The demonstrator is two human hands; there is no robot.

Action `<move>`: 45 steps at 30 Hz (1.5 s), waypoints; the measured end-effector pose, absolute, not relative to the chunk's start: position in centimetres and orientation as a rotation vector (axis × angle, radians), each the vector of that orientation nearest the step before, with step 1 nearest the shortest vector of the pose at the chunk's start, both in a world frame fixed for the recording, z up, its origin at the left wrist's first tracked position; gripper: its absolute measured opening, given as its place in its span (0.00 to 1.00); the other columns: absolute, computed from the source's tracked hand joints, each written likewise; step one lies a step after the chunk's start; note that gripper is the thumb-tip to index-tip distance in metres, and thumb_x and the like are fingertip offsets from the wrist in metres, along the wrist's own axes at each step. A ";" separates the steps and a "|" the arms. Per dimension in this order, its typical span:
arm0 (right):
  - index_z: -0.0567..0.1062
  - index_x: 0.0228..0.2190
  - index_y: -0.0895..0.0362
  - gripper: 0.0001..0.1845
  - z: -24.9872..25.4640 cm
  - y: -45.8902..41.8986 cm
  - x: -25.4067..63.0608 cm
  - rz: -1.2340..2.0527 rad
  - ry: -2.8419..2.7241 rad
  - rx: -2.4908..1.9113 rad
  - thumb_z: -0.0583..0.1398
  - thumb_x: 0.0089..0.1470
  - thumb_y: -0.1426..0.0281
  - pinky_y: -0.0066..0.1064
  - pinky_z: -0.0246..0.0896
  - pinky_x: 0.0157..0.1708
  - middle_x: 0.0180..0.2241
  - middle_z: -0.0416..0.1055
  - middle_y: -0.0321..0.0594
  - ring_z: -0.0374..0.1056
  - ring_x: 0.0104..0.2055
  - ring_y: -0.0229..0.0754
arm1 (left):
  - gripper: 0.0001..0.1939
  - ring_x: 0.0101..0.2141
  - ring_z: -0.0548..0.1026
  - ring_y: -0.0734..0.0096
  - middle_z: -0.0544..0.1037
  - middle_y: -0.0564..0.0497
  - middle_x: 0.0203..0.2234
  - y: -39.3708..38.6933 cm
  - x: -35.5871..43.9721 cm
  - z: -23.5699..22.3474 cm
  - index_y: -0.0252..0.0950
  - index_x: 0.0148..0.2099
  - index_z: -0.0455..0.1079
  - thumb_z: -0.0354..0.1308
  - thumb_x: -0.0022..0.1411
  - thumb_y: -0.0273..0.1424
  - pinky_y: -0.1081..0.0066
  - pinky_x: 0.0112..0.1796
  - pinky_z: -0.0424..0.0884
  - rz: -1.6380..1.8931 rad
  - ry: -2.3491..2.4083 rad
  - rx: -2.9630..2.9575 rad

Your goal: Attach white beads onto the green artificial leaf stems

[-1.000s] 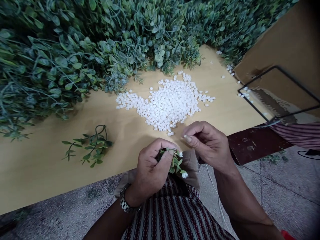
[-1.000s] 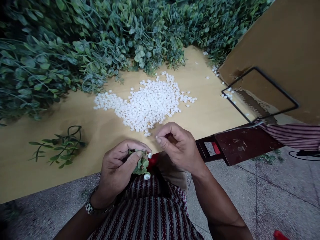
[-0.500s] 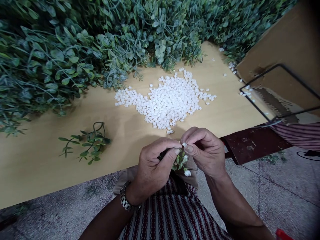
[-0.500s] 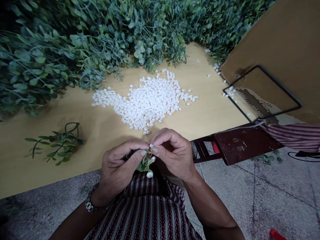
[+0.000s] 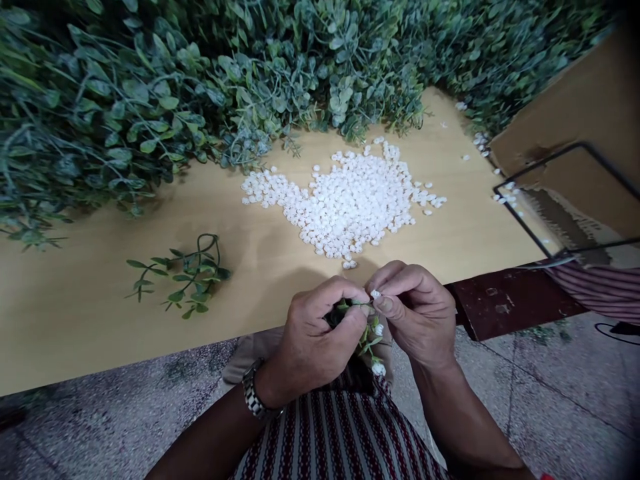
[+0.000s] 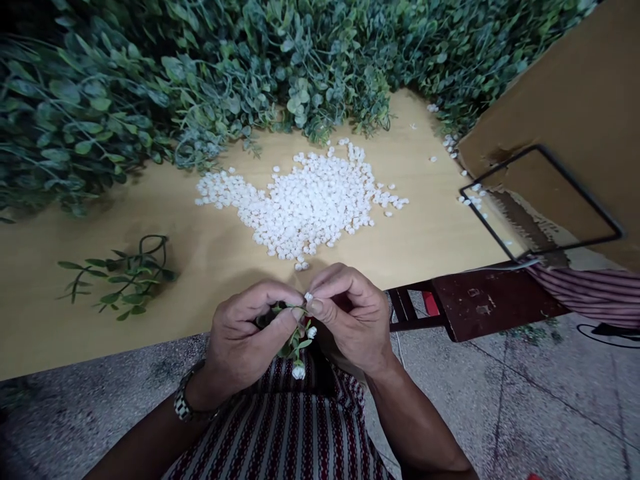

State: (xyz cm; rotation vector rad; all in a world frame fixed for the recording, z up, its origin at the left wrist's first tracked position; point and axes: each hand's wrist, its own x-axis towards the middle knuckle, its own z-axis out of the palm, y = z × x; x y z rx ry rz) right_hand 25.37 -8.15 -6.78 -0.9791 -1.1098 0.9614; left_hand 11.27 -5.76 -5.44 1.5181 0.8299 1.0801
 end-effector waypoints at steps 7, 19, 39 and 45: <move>0.75 0.28 0.55 0.05 -7.1 -8.3 25.4 0.923 -1.140 -0.982 0.64 0.48 0.77 0.27 0.63 0.27 0.27 0.70 0.35 0.66 0.29 0.35 | 0.07 0.21 0.69 0.82 0.73 0.55 0.21 -5.9 11.3 -5.5 0.32 0.31 0.69 0.54 0.54 0.17 0.82 0.23 0.66 1.110 0.851 1.565; 0.75 0.30 0.55 0.09 -7.7 -8.5 24.7 0.588 -1.270 -1.023 0.62 0.48 0.80 0.29 0.65 0.27 0.28 0.71 0.36 0.69 0.30 0.37 | 0.07 0.18 0.68 0.83 0.70 0.57 0.19 -6.2 11.6 -5.3 0.32 0.30 0.67 0.52 0.55 0.17 0.82 0.20 0.66 1.083 0.909 1.505; 0.77 0.41 0.50 0.23 -8.4 -8.9 24.5 0.138 -1.448 -1.094 0.63 0.44 0.84 0.33 0.72 0.29 0.35 0.76 0.37 0.73 0.33 0.40 | 0.07 0.16 0.67 0.82 0.69 0.58 0.15 -6.2 12.4 -5.1 0.33 0.27 0.66 0.52 0.54 0.20 0.83 0.18 0.65 1.127 1.076 1.543; 0.77 0.40 0.49 0.23 -8.3 -9.1 24.6 0.179 -1.429 -1.119 0.63 0.44 0.84 0.34 0.72 0.28 0.34 0.76 0.37 0.73 0.32 0.40 | 0.07 0.16 0.66 0.82 0.69 0.58 0.15 -6.3 12.4 -4.9 0.34 0.27 0.67 0.52 0.53 0.19 0.83 0.18 0.64 1.123 1.096 1.571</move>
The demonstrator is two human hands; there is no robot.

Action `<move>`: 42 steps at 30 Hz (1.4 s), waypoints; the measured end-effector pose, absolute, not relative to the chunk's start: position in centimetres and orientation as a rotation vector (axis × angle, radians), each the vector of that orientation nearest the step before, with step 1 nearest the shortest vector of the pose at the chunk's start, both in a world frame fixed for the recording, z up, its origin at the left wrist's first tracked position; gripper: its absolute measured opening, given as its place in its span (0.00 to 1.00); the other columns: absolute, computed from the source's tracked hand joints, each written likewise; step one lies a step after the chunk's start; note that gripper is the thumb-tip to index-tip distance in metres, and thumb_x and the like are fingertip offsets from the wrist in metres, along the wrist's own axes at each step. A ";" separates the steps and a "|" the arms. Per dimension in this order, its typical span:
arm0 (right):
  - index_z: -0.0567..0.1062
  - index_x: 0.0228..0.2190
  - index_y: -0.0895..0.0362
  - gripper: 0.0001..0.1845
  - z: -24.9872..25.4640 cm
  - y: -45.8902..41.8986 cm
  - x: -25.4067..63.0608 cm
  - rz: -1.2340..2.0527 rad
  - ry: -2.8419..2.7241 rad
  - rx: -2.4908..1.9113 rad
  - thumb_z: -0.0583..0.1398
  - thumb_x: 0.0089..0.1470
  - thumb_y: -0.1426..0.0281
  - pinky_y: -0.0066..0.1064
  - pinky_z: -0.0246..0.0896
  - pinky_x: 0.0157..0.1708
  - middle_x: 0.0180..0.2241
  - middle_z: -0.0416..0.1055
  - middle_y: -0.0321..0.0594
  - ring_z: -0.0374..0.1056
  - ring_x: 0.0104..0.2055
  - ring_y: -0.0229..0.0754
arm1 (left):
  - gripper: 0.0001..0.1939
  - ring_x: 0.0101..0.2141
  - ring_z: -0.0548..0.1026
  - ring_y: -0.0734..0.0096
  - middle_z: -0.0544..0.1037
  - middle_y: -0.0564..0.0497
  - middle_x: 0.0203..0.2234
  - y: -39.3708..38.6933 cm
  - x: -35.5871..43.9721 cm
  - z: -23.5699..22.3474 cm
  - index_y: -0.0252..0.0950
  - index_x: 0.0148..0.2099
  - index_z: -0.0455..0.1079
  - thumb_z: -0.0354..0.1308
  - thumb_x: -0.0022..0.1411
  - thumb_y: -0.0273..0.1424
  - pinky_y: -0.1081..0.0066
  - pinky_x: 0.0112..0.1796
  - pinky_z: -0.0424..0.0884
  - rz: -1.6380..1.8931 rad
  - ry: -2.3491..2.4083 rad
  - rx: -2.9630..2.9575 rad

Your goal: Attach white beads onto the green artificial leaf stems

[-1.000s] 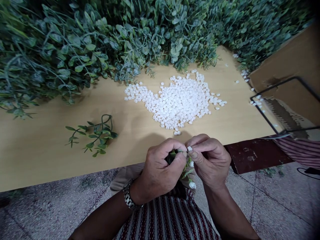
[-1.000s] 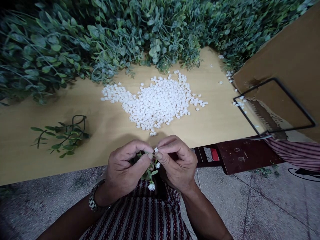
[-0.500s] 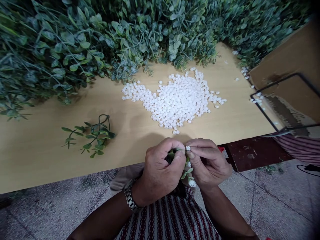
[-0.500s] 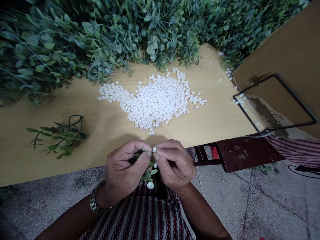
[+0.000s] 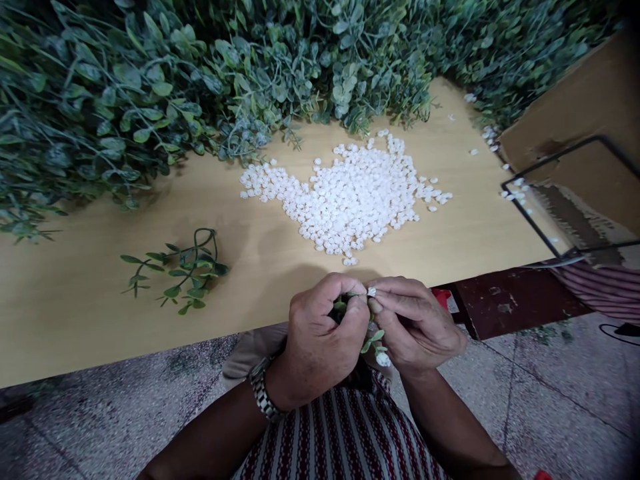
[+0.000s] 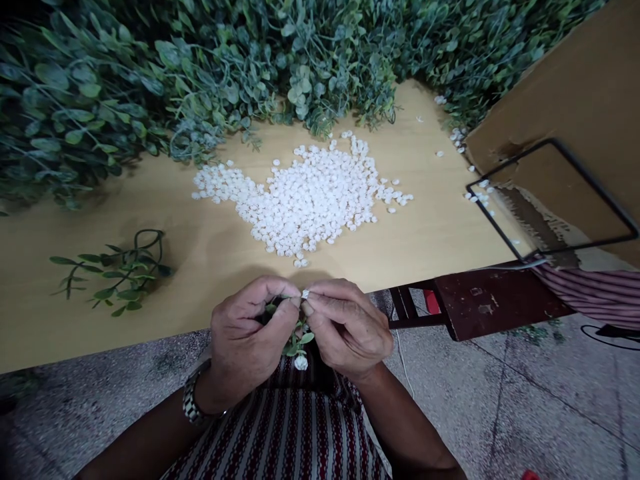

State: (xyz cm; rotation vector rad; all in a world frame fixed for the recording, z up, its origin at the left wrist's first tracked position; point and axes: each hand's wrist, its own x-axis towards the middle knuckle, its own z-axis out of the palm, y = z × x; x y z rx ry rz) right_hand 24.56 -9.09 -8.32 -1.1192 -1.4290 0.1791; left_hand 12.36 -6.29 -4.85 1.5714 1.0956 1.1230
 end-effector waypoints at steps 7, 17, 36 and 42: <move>0.77 0.41 0.48 0.25 -8.3 -9.0 24.8 0.169 -1.467 -1.104 0.63 0.44 0.84 0.34 0.73 0.28 0.34 0.77 0.37 0.73 0.32 0.40 | 0.07 0.16 0.66 0.83 0.69 0.58 0.16 -6.3 12.3 -5.0 0.33 0.27 0.66 0.52 0.54 0.19 0.83 0.18 0.63 1.117 1.097 1.619; 0.77 0.41 0.49 0.24 -8.2 -8.8 24.8 0.186 -1.488 -1.063 0.63 0.43 0.84 0.36 0.74 0.27 0.34 0.77 0.39 0.74 0.32 0.42 | 0.07 0.19 0.68 0.80 0.71 0.56 0.18 -6.3 12.2 -5.0 0.34 0.28 0.67 0.53 0.56 0.20 0.81 0.20 0.65 1.094 1.089 1.677; 0.75 0.26 0.57 0.03 -5.4 -8.5 26.5 1.197 -1.325 -0.928 0.64 0.49 0.72 0.24 0.62 0.23 0.23 0.66 0.32 0.63 0.24 0.31 | 0.06 0.23 0.71 0.78 0.71 0.55 0.23 -7.2 10.8 -5.9 0.36 0.36 0.64 0.54 0.58 0.21 0.80 0.24 0.68 1.090 0.741 1.548; 0.74 0.26 0.57 0.03 -5.4 -9.6 27.3 1.172 -1.415 -0.939 0.64 0.49 0.73 0.24 0.62 0.23 0.23 0.66 0.33 0.62 0.25 0.32 | 0.09 0.26 0.74 0.75 0.74 0.52 0.26 -7.8 11.3 -5.6 0.37 0.40 0.63 0.51 0.58 0.20 0.77 0.28 0.71 1.102 0.709 1.750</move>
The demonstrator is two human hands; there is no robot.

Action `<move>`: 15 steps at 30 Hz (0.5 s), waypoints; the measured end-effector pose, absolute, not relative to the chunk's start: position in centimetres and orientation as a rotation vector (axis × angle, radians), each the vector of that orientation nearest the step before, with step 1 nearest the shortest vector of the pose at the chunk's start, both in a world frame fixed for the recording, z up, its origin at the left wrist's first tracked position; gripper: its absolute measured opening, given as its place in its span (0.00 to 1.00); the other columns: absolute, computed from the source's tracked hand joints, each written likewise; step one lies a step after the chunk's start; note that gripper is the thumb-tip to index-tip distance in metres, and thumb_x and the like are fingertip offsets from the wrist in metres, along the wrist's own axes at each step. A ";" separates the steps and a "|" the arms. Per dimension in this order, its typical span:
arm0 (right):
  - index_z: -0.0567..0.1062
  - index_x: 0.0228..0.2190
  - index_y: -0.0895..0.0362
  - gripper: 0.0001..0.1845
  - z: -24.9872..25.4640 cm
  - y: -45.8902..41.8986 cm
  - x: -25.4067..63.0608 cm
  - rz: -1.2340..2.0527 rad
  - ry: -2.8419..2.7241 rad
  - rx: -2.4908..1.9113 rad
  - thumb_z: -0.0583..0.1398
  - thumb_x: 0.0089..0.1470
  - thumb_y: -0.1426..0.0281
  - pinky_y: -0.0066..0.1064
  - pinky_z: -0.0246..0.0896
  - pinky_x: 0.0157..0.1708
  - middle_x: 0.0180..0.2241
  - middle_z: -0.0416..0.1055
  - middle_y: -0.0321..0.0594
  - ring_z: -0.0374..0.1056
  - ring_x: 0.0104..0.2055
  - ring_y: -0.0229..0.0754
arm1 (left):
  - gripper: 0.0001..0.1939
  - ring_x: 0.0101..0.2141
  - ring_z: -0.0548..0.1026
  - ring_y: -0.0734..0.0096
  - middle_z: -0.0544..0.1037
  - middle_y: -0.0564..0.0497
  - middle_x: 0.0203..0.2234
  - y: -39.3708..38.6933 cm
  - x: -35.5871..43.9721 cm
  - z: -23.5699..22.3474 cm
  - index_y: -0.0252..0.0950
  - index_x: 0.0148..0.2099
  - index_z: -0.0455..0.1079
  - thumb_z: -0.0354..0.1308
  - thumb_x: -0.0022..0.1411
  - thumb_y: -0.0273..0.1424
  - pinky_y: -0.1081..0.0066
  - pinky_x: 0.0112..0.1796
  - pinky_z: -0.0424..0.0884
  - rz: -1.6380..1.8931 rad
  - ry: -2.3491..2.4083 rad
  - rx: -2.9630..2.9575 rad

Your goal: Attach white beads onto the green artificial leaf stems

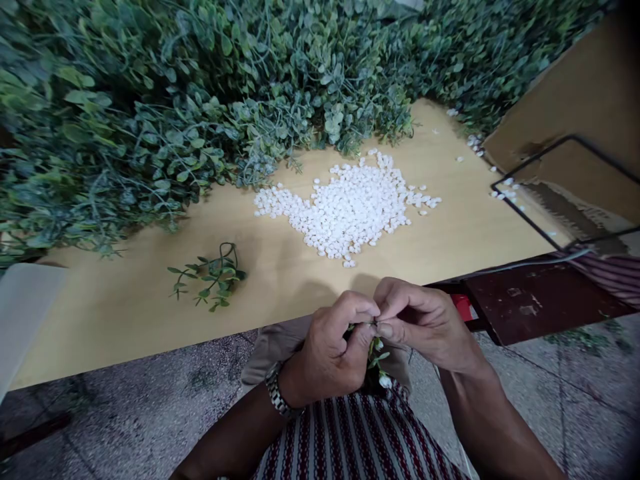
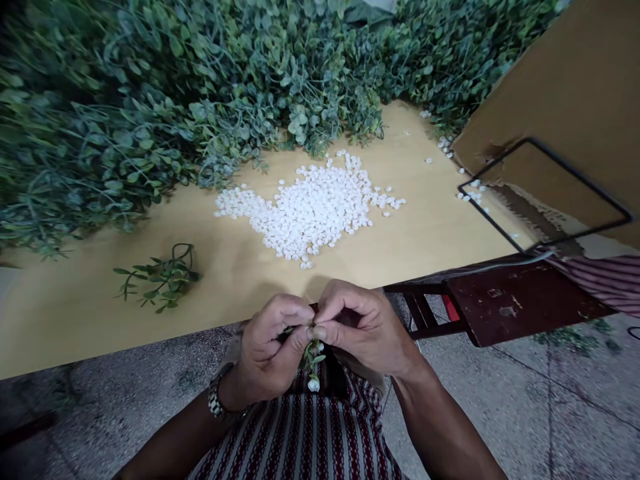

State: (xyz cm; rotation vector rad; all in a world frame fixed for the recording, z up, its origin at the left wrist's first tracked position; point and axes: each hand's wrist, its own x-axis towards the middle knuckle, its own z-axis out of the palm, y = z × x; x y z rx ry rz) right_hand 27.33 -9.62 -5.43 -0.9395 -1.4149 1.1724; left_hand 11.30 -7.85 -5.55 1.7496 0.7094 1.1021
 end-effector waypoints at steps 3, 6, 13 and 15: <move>0.74 0.29 0.56 0.01 -5.1 -10.2 28.4 1.068 -1.602 -0.980 0.62 0.52 0.73 0.26 0.63 0.24 0.24 0.67 0.34 0.64 0.26 0.34 | 0.09 0.26 0.73 0.74 0.74 0.50 0.27 -8.2 10.9 -5.9 0.36 0.40 0.63 0.49 0.58 0.20 0.76 0.28 0.71 1.063 0.641 1.906; 0.75 0.34 0.55 0.04 -4.8 -10.0 29.5 0.830 -1.761 -1.048 0.60 0.54 0.72 0.28 0.63 0.26 0.26 0.69 0.37 0.67 0.28 0.37 | 0.07 0.23 0.71 0.73 0.73 0.51 0.23 -8.1 10.7 -7.8 0.35 0.36 0.65 0.48 0.57 0.21 0.74 0.26 0.70 0.846 0.566 2.143; 0.73 0.32 0.54 0.04 -5.6 -5.7 28.8 0.332 -1.936 -1.316 0.57 0.55 0.72 0.31 0.63 0.32 0.30 0.72 0.38 0.68 0.32 0.40 | 0.12 0.26 0.77 0.75 0.77 0.54 0.25 -4.9 14.7 -12.8 0.34 0.28 0.68 0.48 0.60 0.21 0.77 0.31 0.74 0.622 0.805 2.215; 0.73 0.31 0.55 0.05 -6.0 -4.9 28.3 0.290 -2.011 -1.352 0.57 0.56 0.70 0.33 0.62 0.32 0.30 0.71 0.40 0.68 0.32 0.42 | 0.15 0.27 0.78 0.78 0.77 0.58 0.25 -4.6 14.9 -12.2 0.36 0.26 0.68 0.46 0.61 0.20 0.81 0.30 0.73 0.609 0.826 2.224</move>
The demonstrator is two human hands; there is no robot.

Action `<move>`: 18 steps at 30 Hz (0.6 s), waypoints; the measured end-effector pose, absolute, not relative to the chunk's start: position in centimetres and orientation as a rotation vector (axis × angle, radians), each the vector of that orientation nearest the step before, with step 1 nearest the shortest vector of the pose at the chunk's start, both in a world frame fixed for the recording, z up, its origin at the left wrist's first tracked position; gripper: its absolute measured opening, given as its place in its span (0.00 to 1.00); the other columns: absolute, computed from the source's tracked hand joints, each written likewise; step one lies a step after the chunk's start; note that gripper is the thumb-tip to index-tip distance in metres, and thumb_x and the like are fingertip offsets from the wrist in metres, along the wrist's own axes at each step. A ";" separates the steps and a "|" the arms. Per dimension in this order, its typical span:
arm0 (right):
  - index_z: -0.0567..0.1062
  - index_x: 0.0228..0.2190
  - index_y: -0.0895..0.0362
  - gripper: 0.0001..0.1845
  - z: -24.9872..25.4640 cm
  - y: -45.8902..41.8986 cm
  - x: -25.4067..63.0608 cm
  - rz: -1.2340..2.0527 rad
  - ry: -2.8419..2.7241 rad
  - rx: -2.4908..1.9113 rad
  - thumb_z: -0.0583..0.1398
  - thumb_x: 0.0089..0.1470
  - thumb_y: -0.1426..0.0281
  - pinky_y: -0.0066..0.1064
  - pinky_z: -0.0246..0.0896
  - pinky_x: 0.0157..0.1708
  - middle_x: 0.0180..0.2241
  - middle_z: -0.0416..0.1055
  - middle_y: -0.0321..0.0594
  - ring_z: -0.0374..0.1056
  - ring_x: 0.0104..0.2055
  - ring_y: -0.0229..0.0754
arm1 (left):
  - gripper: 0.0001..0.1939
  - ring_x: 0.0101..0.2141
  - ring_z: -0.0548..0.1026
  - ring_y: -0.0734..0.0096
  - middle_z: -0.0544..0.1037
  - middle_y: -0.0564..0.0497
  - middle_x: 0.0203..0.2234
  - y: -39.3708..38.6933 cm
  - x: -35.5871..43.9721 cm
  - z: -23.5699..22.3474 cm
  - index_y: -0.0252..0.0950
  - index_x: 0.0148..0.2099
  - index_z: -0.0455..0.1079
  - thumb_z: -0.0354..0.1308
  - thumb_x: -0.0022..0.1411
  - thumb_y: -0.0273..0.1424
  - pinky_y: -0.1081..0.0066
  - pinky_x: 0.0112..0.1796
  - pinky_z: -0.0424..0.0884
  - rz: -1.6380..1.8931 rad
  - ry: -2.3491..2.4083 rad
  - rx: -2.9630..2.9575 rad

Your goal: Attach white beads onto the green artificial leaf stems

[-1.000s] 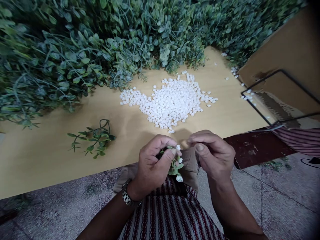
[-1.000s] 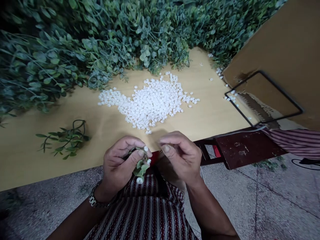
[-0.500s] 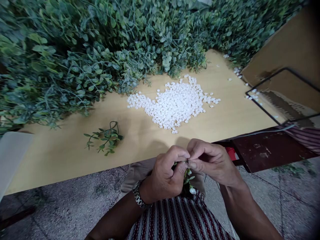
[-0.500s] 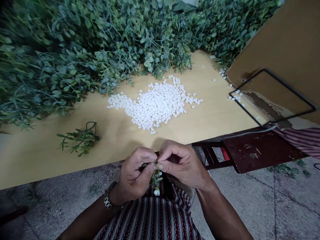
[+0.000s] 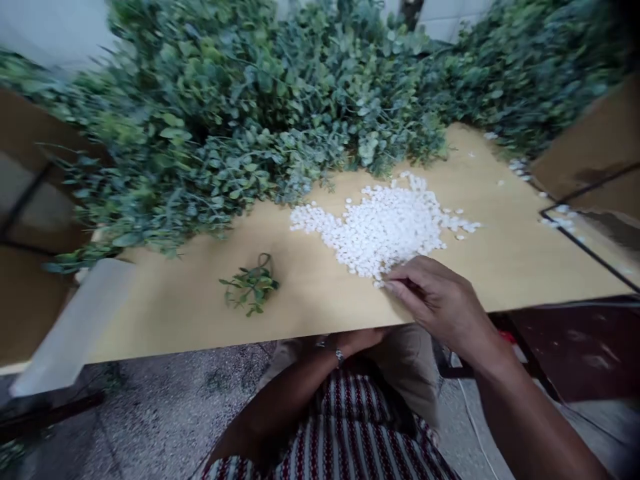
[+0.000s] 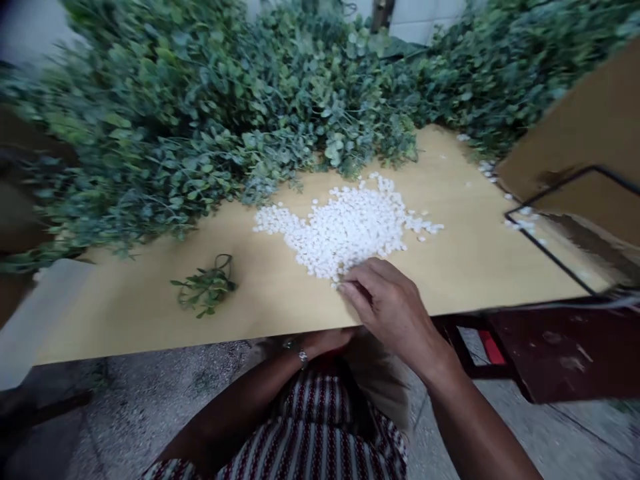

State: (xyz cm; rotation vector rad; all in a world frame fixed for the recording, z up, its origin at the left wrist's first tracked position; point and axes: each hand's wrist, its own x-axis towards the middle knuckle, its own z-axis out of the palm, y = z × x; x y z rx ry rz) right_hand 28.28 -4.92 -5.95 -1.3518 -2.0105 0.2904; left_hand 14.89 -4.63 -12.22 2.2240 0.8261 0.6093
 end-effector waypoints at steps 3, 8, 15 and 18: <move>0.72 0.31 0.55 0.06 -6.4 -4.5 27.9 0.245 -2.053 -1.414 0.56 0.57 0.66 0.34 0.59 0.32 0.28 0.70 0.41 0.67 0.31 0.43 | 0.15 0.27 0.78 0.77 0.78 0.62 0.24 -5.7 12.5 -9.5 0.41 0.26 0.68 0.50 0.57 0.17 0.82 0.29 0.73 0.574 0.839 2.259; 0.69 0.26 0.52 0.11 -6.6 -4.8 28.1 0.312 -2.028 -1.495 0.55 0.56 0.61 0.34 0.57 0.29 0.27 0.69 0.39 0.65 0.29 0.42 | 0.06 0.32 0.78 0.72 0.80 0.54 0.31 -6.9 4.3 -1.7 0.42 0.32 0.70 0.59 0.54 0.24 0.79 0.37 0.75 0.462 0.343 2.270; 0.70 0.30 0.52 0.10 -7.2 -5.5 28.9 0.372 -1.979 -1.429 0.55 0.55 0.60 0.31 0.59 0.36 0.31 0.70 0.35 0.68 0.33 0.40 | 0.27 0.51 0.68 0.60 0.72 0.42 0.50 1.5 -3.5 2.1 0.36 0.47 0.72 0.44 0.50 0.11 0.56 0.51 0.64 0.254 1.090 2.790; 0.71 0.31 0.52 0.09 -7.7 -5.6 29.1 0.362 -1.961 -1.400 0.56 0.55 0.61 0.32 0.60 0.37 0.32 0.70 0.36 0.68 0.34 0.40 | 0.30 0.56 0.63 0.58 0.65 0.44 0.58 4.2 -3.7 1.3 0.39 0.49 0.72 0.47 0.47 0.11 0.56 0.55 0.60 -0.075 0.836 2.789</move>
